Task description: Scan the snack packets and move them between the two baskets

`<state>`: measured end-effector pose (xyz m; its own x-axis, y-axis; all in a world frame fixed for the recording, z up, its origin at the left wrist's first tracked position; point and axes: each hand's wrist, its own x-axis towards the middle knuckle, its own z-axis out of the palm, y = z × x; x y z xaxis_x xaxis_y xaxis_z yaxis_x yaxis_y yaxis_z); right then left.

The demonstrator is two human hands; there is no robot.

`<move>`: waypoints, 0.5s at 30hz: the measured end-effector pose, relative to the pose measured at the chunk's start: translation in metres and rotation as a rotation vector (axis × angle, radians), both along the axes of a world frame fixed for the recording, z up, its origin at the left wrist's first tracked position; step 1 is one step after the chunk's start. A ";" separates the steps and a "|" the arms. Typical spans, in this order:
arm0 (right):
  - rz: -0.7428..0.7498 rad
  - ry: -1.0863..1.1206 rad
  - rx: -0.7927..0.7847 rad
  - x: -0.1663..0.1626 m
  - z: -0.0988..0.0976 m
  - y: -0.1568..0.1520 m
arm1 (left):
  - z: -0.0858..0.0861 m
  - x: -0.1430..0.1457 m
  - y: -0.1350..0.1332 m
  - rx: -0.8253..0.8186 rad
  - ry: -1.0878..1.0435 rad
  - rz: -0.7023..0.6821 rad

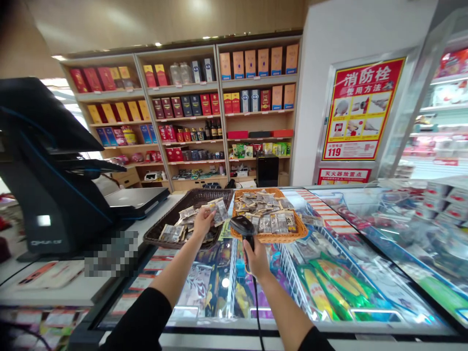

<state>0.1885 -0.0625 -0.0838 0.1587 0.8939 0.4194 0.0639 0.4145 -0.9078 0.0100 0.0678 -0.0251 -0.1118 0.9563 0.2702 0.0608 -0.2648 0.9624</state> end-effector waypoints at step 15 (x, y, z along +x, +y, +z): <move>0.030 -0.158 0.018 0.003 0.005 -0.011 | -0.012 -0.006 0.008 0.000 -0.026 0.031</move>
